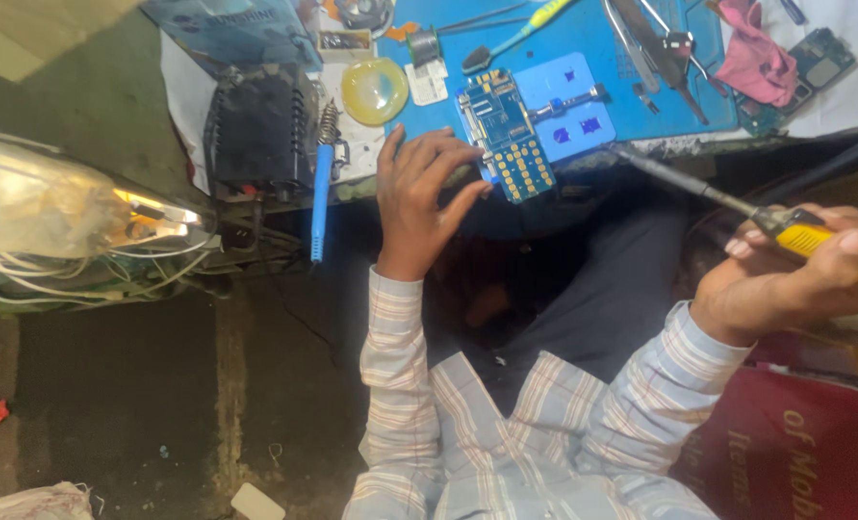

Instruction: The person solders a phone motherboard held in a clamp on a blue mat at a repair bench. They use a yellow soldering iron on the board's connector, periodically file or scrape the iron tip, dip it in a sponge, and wipe the board area with a pink cloth.

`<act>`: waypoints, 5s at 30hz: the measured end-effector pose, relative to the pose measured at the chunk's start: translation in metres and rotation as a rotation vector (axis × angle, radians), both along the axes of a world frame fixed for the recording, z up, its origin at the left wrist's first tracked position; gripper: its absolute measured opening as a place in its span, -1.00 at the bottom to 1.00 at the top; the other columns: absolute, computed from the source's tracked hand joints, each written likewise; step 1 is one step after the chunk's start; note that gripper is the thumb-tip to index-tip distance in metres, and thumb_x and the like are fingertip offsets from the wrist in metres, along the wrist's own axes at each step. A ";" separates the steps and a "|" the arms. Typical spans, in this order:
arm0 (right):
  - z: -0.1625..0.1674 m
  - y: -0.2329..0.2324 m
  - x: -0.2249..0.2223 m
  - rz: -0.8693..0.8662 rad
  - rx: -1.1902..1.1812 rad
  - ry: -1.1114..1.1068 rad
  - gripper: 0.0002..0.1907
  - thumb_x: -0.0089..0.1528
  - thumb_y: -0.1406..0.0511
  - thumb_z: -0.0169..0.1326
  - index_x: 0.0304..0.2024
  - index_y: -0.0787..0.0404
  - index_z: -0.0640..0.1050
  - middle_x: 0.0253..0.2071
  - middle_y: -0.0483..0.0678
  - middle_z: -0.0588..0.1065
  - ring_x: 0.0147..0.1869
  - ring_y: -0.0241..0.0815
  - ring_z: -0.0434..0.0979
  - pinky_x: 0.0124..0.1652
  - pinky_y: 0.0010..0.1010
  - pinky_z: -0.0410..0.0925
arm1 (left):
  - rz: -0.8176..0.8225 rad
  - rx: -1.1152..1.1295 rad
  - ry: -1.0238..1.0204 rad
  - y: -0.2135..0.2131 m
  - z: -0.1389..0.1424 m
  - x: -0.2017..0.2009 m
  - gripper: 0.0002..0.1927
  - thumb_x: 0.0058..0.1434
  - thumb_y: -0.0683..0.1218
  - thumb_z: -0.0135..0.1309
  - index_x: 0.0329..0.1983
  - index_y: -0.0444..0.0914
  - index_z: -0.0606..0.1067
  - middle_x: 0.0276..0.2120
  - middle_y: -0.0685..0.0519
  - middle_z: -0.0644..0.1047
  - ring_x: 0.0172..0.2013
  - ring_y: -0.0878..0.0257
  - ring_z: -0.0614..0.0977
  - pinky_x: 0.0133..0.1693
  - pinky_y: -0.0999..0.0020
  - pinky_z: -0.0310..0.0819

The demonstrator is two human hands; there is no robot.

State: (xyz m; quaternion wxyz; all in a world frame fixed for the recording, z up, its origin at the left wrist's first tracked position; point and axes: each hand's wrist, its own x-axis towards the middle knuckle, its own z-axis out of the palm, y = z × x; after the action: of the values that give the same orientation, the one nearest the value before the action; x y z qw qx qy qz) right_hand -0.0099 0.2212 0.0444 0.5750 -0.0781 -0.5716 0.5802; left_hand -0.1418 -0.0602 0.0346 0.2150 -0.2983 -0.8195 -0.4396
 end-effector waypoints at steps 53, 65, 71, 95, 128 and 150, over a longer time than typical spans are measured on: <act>0.004 0.052 0.020 0.793 -0.751 0.238 -0.51 0.58 0.03 -0.02 -0.30 0.25 0.41 -0.50 -0.09 0.35 -0.53 -0.40 0.23 -0.45 -0.64 0.11 | -0.094 0.060 -0.031 -0.029 -0.004 0.052 -0.59 0.22 -0.17 0.28 0.12 -0.26 0.48 0.11 -0.03 0.55 0.27 -0.06 0.51 0.46 -0.19 -0.10; 0.004 -0.081 0.044 1.062 -1.979 0.416 -0.68 0.35 0.26 0.18 -0.15 0.44 0.44 -0.33 0.04 0.42 -0.36 -0.20 0.47 -0.39 -0.46 0.36 | -1.353 1.018 -1.418 0.102 -0.089 0.114 -0.09 0.37 0.34 0.11 0.53 -0.31 0.14 0.31 -0.11 0.43 0.42 0.11 0.35 0.49 0.12 0.09; 0.033 -0.067 0.064 1.036 -2.185 0.689 -0.77 0.34 0.35 0.12 -0.14 0.43 0.40 -0.35 0.06 0.43 -0.36 -0.15 0.49 -0.40 -0.40 0.40 | -1.619 0.762 -1.315 0.138 -0.092 0.094 -0.16 0.32 0.25 0.20 0.48 -0.30 0.23 0.42 0.06 0.32 0.46 0.25 0.29 0.50 0.20 0.06; -0.078 -0.037 -0.015 0.147 0.414 -0.697 -0.73 0.34 0.37 0.12 0.05 0.41 0.50 -0.06 0.13 0.57 -0.08 -0.12 0.62 -0.10 -0.39 0.45 | -0.381 0.461 -0.577 0.183 -0.219 0.075 -0.49 0.59 0.00 -0.11 0.45 -0.41 0.22 0.27 -0.29 0.39 0.28 -0.02 0.41 0.25 0.15 0.25; 0.038 0.077 -0.098 0.296 0.980 -0.752 -0.82 0.32 0.41 0.25 -0.05 0.38 0.61 -0.19 0.10 0.53 -0.11 -0.02 0.58 -0.13 -0.29 0.38 | -0.352 0.482 -0.793 0.176 -0.176 0.061 -0.53 0.61 0.17 -0.24 -0.21 -0.29 0.38 -0.50 0.00 0.38 -0.49 0.24 0.43 -0.38 0.32 0.26; -0.095 -0.012 0.060 0.741 -0.846 -0.075 -0.72 0.41 0.31 0.07 0.13 0.29 0.49 -0.22 -0.12 0.41 -0.19 -0.35 0.34 -0.17 -0.48 0.24 | -0.142 0.405 -0.614 0.184 -0.194 0.083 -0.49 0.59 0.15 -0.17 0.26 -0.39 0.32 0.05 -0.26 0.47 0.06 -0.12 0.49 0.12 0.11 0.29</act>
State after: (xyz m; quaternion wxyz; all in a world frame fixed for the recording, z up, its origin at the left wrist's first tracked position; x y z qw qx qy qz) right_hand 0.0497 0.2087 -0.0507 0.2308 -0.1162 -0.2984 0.9188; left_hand -0.0583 0.1234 -0.1596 -0.0173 -0.1602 -0.7195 -0.6756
